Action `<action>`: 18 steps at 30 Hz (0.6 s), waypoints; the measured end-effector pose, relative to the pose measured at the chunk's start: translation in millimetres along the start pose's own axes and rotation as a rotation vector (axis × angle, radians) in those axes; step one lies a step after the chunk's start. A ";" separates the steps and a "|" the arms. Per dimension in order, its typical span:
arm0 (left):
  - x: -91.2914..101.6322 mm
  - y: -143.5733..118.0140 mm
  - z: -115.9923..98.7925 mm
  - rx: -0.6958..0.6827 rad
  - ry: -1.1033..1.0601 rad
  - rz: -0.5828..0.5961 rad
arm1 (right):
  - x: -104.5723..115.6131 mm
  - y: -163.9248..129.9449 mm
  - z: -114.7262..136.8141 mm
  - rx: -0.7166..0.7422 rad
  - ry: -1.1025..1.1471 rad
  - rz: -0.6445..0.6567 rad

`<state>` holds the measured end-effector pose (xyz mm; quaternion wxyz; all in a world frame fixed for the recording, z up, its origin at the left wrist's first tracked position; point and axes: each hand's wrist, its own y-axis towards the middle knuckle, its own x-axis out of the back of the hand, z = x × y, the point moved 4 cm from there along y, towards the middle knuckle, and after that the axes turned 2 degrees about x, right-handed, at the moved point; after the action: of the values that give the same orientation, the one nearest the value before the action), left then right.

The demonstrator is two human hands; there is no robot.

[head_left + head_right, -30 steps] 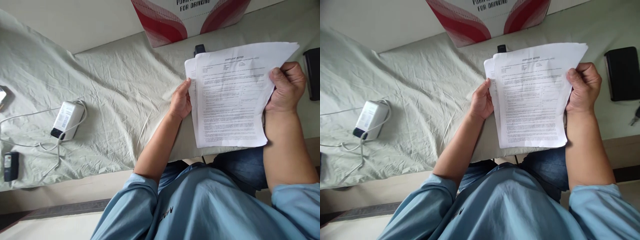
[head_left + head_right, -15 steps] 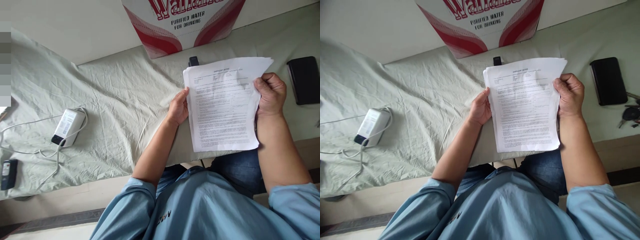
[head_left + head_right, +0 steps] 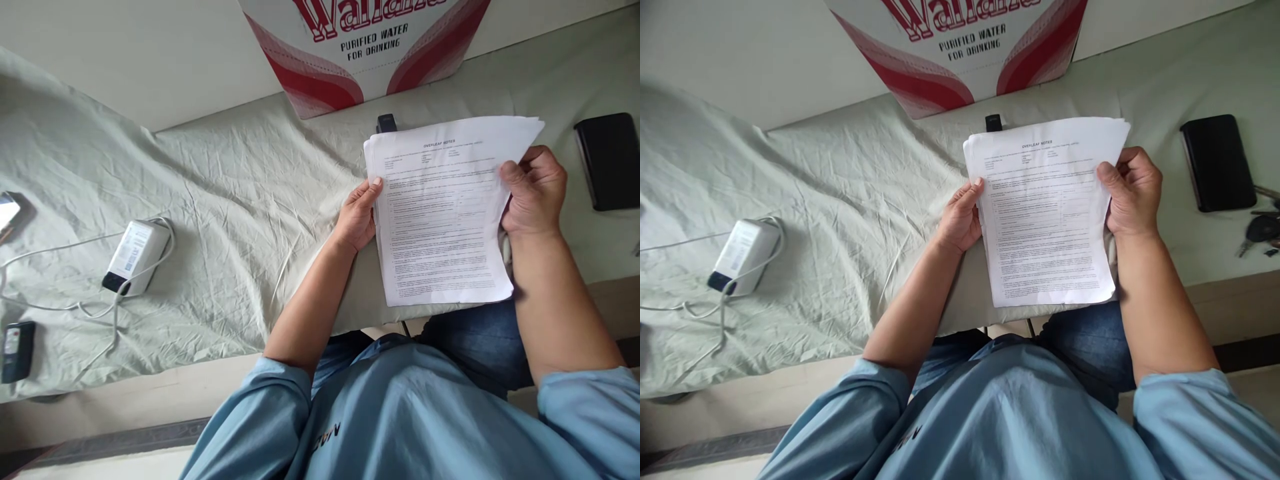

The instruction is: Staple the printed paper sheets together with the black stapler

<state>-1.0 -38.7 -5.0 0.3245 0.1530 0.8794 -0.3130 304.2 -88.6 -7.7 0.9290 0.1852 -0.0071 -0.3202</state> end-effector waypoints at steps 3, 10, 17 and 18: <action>-0.5 -0.3 -0.3 0.031 -0.005 -0.013 | -2.2 -2.8 2.1 -0.022 -0.039 0.022; 3.7 3.4 -0.9 0.059 -0.061 -0.071 | -1.9 -5.3 9.5 -0.049 -0.060 0.023; -1.8 0.9 -2.0 0.071 -0.081 -0.072 | -4.9 -7.3 11.8 -0.066 -0.043 0.036; -2.7 -0.1 -2.2 0.068 -0.077 -0.070 | -4.9 -7.3 12.1 -0.063 -0.042 0.034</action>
<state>-0.1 -37.5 -1.9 0.3415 0.1210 0.8599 -0.3595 294.4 -95.2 1.6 0.9394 0.1490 -0.0195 -0.3081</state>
